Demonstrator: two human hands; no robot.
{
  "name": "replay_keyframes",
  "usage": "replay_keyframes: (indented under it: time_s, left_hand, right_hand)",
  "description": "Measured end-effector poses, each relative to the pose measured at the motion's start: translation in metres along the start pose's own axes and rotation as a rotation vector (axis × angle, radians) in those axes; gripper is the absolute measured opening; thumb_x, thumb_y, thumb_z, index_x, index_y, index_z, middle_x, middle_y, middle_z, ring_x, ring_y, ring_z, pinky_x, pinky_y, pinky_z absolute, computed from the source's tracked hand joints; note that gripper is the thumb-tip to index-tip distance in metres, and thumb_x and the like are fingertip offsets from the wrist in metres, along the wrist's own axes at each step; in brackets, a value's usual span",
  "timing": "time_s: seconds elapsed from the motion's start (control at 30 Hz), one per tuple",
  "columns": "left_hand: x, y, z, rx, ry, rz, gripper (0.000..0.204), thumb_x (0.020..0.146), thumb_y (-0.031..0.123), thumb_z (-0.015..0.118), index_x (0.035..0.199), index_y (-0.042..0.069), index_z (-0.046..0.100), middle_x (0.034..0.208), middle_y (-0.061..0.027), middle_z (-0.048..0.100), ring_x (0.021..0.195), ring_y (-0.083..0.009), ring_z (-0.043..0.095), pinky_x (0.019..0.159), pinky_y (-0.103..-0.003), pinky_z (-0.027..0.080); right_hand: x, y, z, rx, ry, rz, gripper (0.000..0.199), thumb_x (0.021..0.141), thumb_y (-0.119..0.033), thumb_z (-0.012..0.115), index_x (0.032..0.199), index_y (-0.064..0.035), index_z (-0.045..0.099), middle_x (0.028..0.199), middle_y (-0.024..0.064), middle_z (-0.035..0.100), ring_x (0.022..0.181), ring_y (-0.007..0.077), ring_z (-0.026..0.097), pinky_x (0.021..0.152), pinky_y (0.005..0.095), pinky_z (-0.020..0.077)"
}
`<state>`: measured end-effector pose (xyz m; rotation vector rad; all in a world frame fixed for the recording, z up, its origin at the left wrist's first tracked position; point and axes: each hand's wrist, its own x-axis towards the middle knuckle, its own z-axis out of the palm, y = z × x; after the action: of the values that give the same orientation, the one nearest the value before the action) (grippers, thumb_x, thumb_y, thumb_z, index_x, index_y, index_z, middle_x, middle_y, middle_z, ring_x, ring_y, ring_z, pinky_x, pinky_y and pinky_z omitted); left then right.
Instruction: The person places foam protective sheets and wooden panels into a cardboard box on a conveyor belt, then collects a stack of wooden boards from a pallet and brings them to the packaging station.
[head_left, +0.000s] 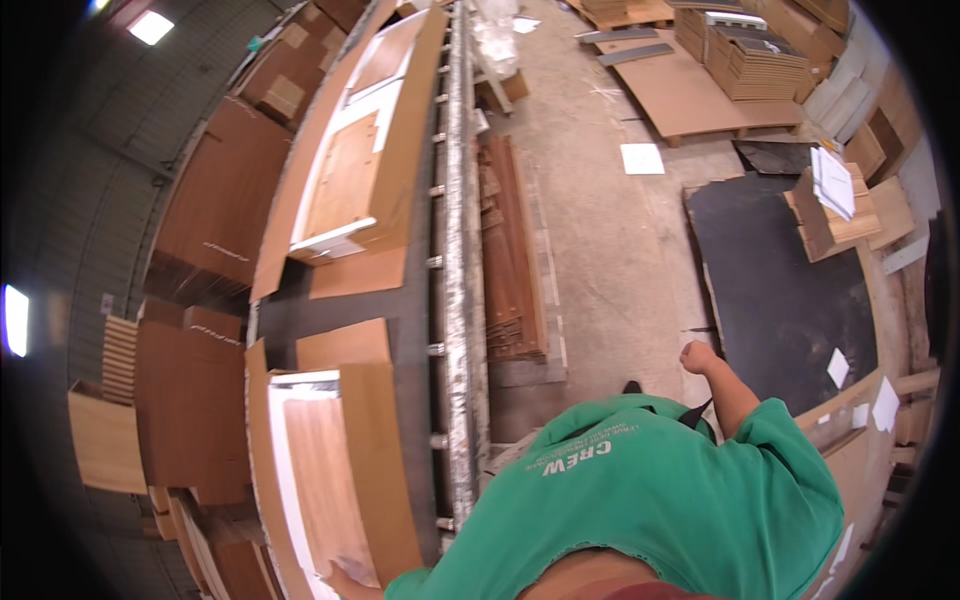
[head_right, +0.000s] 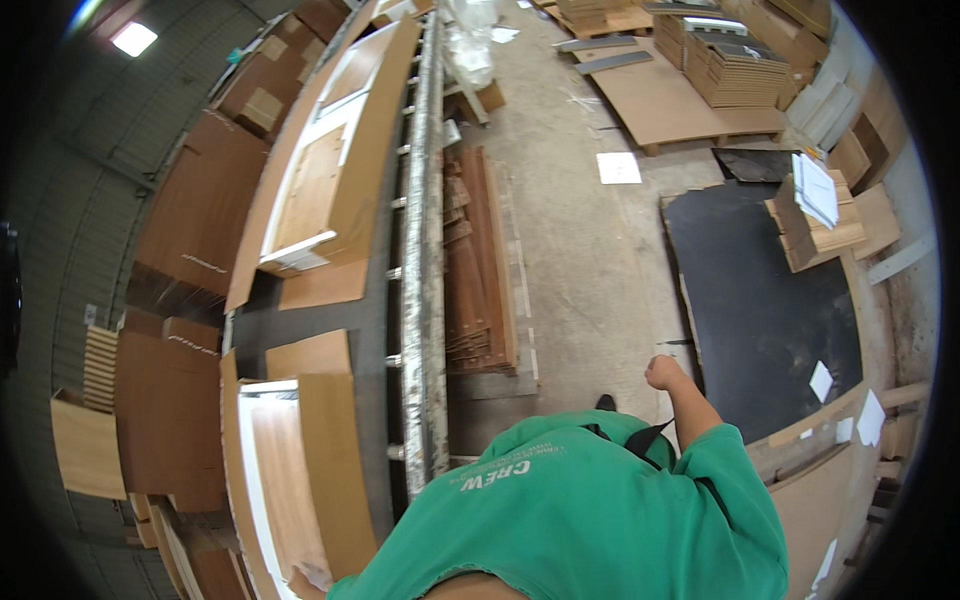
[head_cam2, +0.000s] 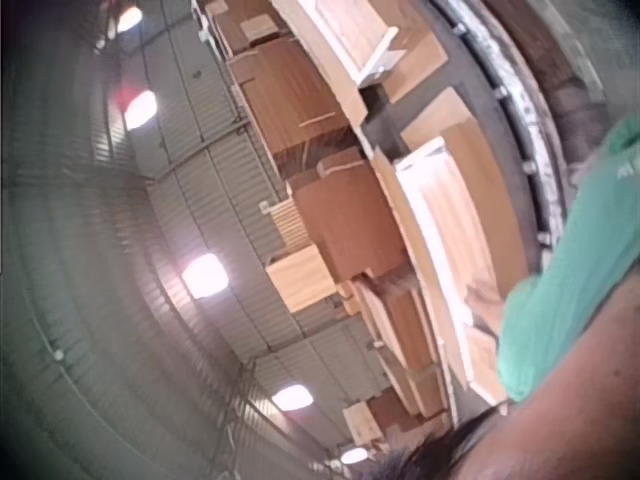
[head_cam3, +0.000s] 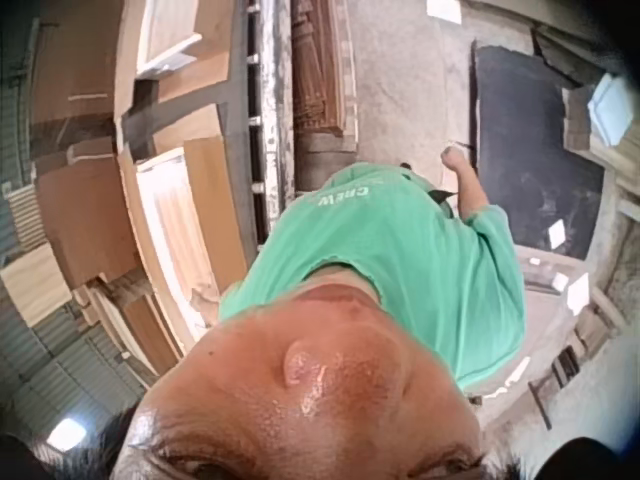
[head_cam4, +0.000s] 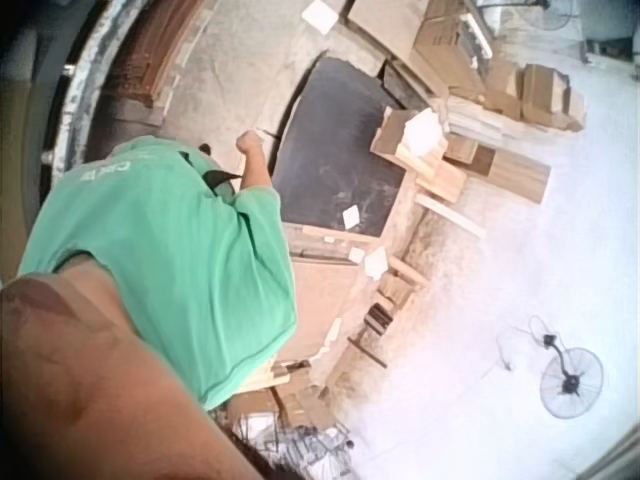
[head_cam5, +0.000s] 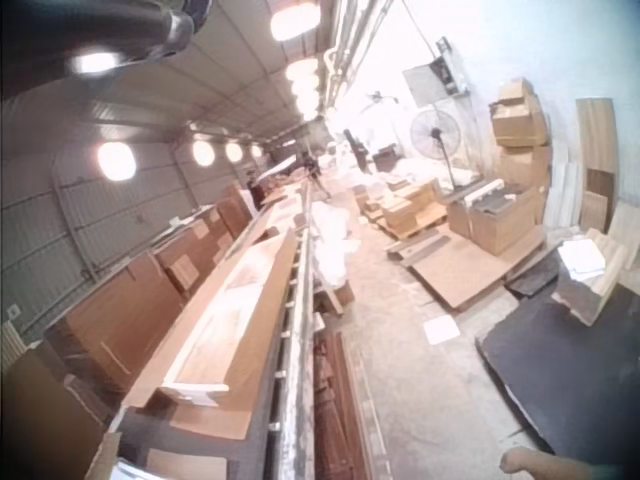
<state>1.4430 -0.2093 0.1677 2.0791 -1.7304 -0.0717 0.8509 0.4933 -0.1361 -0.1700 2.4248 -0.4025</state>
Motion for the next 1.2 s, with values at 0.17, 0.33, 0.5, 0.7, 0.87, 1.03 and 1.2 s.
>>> replay_keyframes:
  time_s: [0.17, 0.33, 0.5, 0.7, 0.87, 1.03, 1.2]
  left_hand:
    - [-0.069, 0.188, 0.042, -0.225, 0.295, 0.242, 0.041, 0.083, 0.03, 0.058, 0.108, -0.003, 0.059, 0.108, -0.0176, 0.061, 0.101, -0.0308, 0.056, 0.091, -0.038, 0.042]
    - [-0.124, 0.425, 0.08, -0.561, 0.09, 0.681, 0.027, 0.084, 0.015, 0.06, 0.103, -0.004, 0.061, 0.1, -0.013, 0.064, 0.095, -0.0208, 0.058, 0.087, -0.031, 0.043]
    - [-0.22, 0.647, 0.128, -0.798, -0.119, 0.974, 0.017, 0.084, 0.009, 0.062, 0.096, -0.001, 0.063, 0.097, -0.0082, 0.064, 0.091, -0.0149, 0.058, 0.083, -0.026, 0.044]
    - [-0.317, 0.887, 0.209, -0.933, -0.309, 1.258, 0.012, 0.077, 0.003, 0.066, 0.089, 0.002, 0.065, 0.093, -0.0101, 0.065, 0.089, -0.0218, 0.06, 0.081, -0.03, 0.046]
    - [-0.448, 1.06, 0.277, -1.003, -0.852, 1.225, 0.016, 0.079, 0.01, 0.066, 0.092, 0.001, 0.065, 0.092, -0.0083, 0.065, 0.083, -0.013, 0.061, 0.074, -0.025, 0.047]
    - [-0.574, 1.155, 0.367, -0.736, -1.124, 1.946, 0.025, 0.078, 0.025, 0.063, 0.096, 0.007, 0.063, 0.098, -0.0107, 0.063, 0.097, -0.0266, 0.056, 0.089, -0.041, 0.038]
    - [-0.626, 1.26, 0.418, 0.034, -1.493, 2.029, 0.037, 0.081, 0.033, 0.059, 0.104, 0.004, 0.06, 0.104, -0.0156, 0.06, 0.104, -0.0306, 0.053, 0.092, -0.045, 0.035]
  right_hand:
    - [0.039, 0.076, -0.046, -0.128, -0.017, 0.091, 0.026, 0.074, -0.024, 0.052, 0.079, -0.0043, 0.068, 0.086, 0.0191, 0.064, 0.083, 0.0352, 0.061, 0.079, 0.0397, 0.049]
    - [0.117, 0.072, -0.094, 0.018, 0.055, 0.174, 0.024, 0.076, -0.023, 0.053, 0.081, -0.0055, 0.068, 0.087, 0.0186, 0.064, 0.086, 0.0334, 0.062, 0.078, 0.0395, 0.0499]
    - [0.205, 0.025, -0.131, 0.159, 0.026, 0.103, 0.028, 0.078, -0.028, 0.052, 0.089, -0.008, 0.068, 0.092, 0.0173, 0.064, 0.089, 0.0332, 0.061, 0.081, 0.0395, 0.0482]
    - [0.253, 0.006, -0.2, 0.208, -0.097, 0.167, 0.024, 0.076, -0.027, 0.061, 0.09, -0.0095, 0.069, 0.086, 0.0144, 0.066, 0.084, 0.0253, 0.064, 0.078, 0.0359, 0.049]
    - [0.282, 0.03, -0.285, 0.431, 0.116, 0.501, 0.028, 0.075, -0.025, 0.06, 0.092, -0.0032, 0.067, 0.084, 0.0157, 0.067, 0.075, 0.025, 0.065, 0.072, 0.0356, 0.0502]
    - [0.315, 0.004, -0.367, 0.609, 0.196, 0.592, 0.021, 0.077, -0.016, 0.058, 0.084, 0.0014, 0.066, 0.059, 0.0122, 0.059, 0.046, 0.021, 0.058, 0.043, 0.0341, 0.0461]
    - [0.435, 0.041, -0.41, 0.457, 0.111, 0.612, 0.018, 0.077, -0.014, 0.056, 0.072, 0.0032, 0.061, 0.058, 0.0166, 0.06, 0.041, 0.0242, 0.056, 0.039, 0.036, 0.0442]
